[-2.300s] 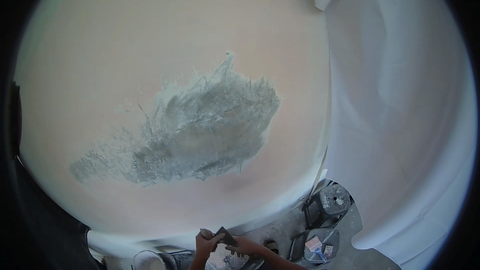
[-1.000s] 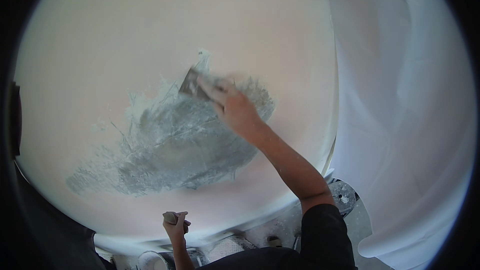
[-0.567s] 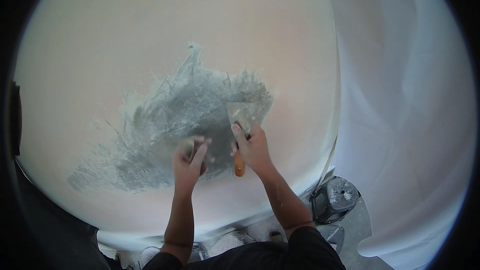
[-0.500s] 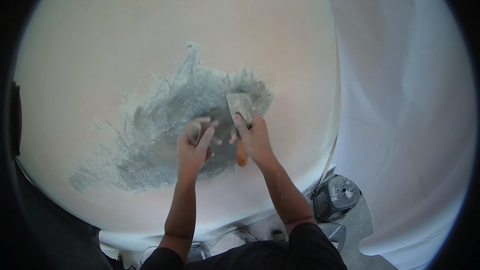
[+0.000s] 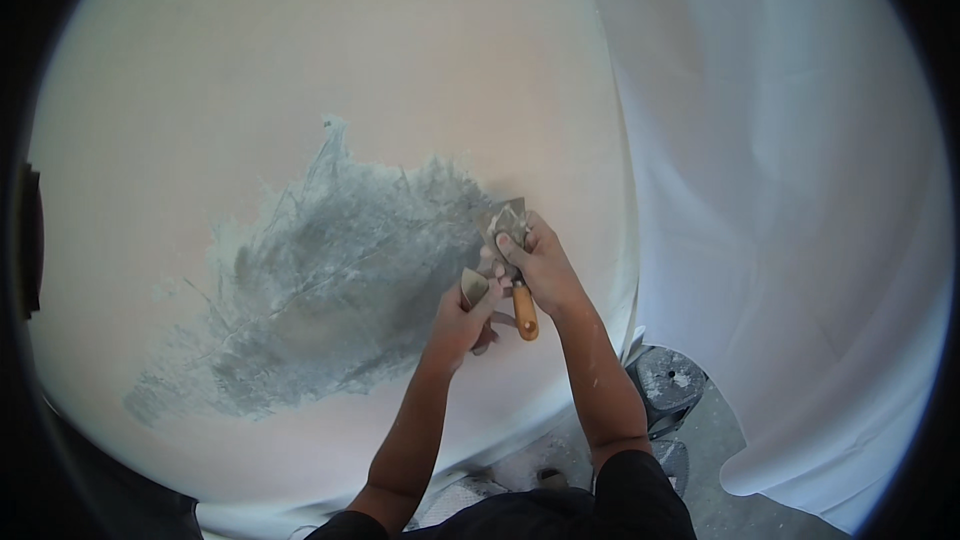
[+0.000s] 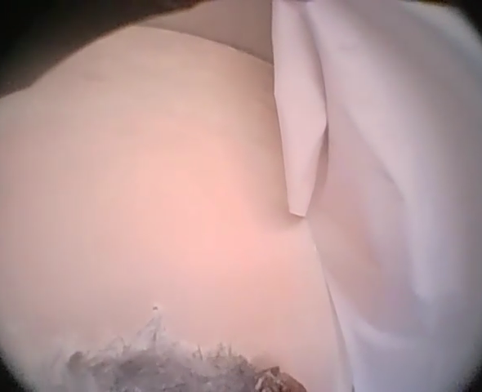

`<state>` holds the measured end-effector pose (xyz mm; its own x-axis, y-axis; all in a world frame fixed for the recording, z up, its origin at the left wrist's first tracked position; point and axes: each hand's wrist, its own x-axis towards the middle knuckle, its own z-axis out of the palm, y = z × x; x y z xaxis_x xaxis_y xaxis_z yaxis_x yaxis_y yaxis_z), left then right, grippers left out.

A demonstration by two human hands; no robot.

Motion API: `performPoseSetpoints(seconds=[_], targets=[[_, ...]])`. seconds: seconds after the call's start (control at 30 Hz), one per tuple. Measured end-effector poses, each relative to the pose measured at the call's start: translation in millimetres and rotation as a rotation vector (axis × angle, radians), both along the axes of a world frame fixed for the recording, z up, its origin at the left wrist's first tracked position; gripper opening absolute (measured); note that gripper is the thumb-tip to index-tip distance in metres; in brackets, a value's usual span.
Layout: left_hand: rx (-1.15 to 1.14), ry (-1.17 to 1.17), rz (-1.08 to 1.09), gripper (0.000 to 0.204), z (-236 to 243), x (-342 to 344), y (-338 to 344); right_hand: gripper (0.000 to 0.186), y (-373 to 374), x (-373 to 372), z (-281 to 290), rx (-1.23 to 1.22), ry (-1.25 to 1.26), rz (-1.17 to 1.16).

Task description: Scraping and smoothing a damaged section of a wall using a putty knife.

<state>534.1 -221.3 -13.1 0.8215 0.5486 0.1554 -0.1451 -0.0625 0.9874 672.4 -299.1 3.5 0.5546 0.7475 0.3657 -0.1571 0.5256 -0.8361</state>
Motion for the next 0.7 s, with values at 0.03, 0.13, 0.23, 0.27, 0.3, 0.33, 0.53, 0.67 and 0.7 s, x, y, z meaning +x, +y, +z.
performPoseSetpoints(seconds=[0.03, 0.13, 0.23, 0.27, 0.3, 0.33, 0.53, 0.67, 0.7], targets=[[-0.03, 0.0, -0.044, 0.031, -6.0, 4.4, -8.3, 0.018, -6.1, 7.0, -3.4, -0.006, -0.004, -0.017], [0.116, 0.058, -0.093, 0.029, -23.7, 8.2, -23.0, 0.019, -19.0, 7.3, -7.4, 0.021, 0.019, 0.086], [0.122, 0.028, -0.042, 0.026, -38.3, 23.7, -30.6, 0.021, -19.6, 12.5, -2.3, -0.033, -0.074, 0.067], [0.12, 0.026, -0.043, 0.026, -41.4, 30.2, -30.5, 0.022, -19.1, 15.1, 1.9, -0.066, -0.09, 0.024], [0.166, -0.04, -0.005, 0.024, -44.4, 36.3, -29.5, 0.023, -16.6, 18.1, 5.1, -0.097, -0.106, -0.017], [0.213, -0.107, 0.034, 0.023, -46.9, 42.4, -28.6, 0.023, -11.5, 20.7, 7.5, -0.098, -0.109, -0.015], [0.038, -0.185, 0.133, 0.019, -43.7, 70.6, -20.0, 0.029, 31.2, 33.7, 8.6, -0.149, -0.122, -0.156], [0.114, -0.115, 0.181, 0.019, -51.8, 78.9, -5.8, 0.03, 46.5, 41.1, -0.1, -0.181, -0.139, -0.211], [0.173, -0.152, 0.194, 0.018, -53.6, 80.5, -6.3, 0.03, 47.4, 42.1, -3.2, -0.172, -0.151, -0.238]])
